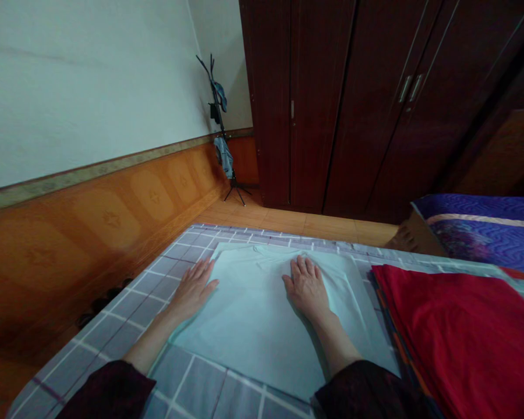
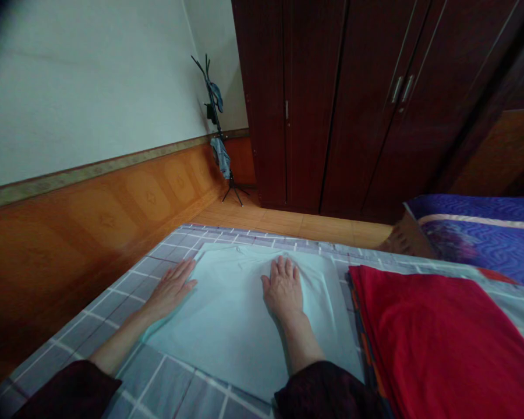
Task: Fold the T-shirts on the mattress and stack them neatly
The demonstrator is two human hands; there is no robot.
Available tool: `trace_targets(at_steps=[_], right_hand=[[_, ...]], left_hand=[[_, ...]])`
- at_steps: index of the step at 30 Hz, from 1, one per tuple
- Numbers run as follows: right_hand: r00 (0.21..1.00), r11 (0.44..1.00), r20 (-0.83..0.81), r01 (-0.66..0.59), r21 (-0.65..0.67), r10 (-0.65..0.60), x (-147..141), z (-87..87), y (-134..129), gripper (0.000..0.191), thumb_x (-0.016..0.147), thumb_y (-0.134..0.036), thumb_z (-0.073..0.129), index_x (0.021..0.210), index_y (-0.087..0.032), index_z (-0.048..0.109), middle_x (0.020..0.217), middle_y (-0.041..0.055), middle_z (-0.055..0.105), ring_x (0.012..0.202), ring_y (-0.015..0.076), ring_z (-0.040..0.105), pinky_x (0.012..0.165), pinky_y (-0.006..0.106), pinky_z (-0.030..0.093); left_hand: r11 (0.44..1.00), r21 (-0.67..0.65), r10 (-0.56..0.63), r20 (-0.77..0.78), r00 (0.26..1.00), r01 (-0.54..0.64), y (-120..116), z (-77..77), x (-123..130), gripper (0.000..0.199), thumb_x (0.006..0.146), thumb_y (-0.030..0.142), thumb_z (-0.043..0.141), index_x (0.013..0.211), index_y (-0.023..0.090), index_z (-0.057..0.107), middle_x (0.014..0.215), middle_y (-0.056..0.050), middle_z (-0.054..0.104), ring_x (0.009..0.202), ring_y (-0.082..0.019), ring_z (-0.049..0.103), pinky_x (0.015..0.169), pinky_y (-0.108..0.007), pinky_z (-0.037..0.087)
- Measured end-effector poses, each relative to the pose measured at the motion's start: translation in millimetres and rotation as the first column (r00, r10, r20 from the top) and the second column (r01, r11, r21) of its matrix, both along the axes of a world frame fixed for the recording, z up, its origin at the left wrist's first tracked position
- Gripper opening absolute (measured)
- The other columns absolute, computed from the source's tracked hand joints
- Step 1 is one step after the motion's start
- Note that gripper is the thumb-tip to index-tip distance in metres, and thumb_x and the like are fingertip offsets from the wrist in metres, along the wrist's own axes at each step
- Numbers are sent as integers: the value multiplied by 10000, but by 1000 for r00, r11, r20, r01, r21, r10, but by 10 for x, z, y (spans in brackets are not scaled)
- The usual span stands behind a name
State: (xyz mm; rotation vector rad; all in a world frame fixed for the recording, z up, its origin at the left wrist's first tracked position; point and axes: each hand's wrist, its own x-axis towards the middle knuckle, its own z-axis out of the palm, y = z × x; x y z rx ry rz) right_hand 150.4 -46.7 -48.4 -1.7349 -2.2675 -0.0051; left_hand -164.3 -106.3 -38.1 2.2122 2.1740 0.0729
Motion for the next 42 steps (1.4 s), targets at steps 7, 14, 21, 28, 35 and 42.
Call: trace_targets(at_steps=[7,14,21,28,35,42], right_hand=[[1000,999,-25,-9,-33,8,32,35,3,506,939,-353,387,1358,-74,442,1449,170,375,1351,320,273,1083,461,189],[997,995,-77,-20,-98,13,-225,250,-168,565,923,-379,421,1380,-47,412,1463,228,314,1348,374,271,1078,479,211],[928,929,-175,-351,-115,329,-547,141,-431,584,940,-466,340,1389,-99,410,1479,162,316,1372,305,251,1110,457,174],[992,980,14,127,-150,-127,285,57,44,669,923,-488,378,1432,-58,312,1498,181,265,1379,346,195,1098,496,130],[957,955,60,289,-66,-285,410,6,82,656,923,-480,374,1423,-57,330,1472,225,298,1349,386,239,1064,519,167],[960,958,46,278,-65,-276,406,-31,110,638,925,-478,371,1417,-73,342,1470,221,302,1350,376,234,1062,519,161]], left_hand=[[999,-33,-30,-25,999,29,-249,-110,84,580,962,450,284,1471,176,238,1533,-94,205,1411,-279,172,1119,-522,172],[968,15,-249,-3,968,249,-486,6,698,609,952,428,354,1486,199,174,1542,-79,177,1420,-253,141,1143,-489,158],[905,14,-426,7,905,425,-609,-57,1202,683,946,513,347,1495,213,73,1536,-93,196,1416,-272,152,1132,-536,166],[974,55,-213,-105,971,220,-772,-239,425,655,942,487,349,1493,211,127,1538,-84,175,1413,-286,155,1120,-525,198],[997,42,-56,-96,994,60,-650,-204,134,660,937,512,298,1470,128,237,1527,-123,205,1408,-294,176,1115,-516,207],[994,26,-104,-68,992,106,-378,-130,310,644,928,525,318,1451,150,302,1515,-101,260,1406,-279,191,1123,-485,192]])
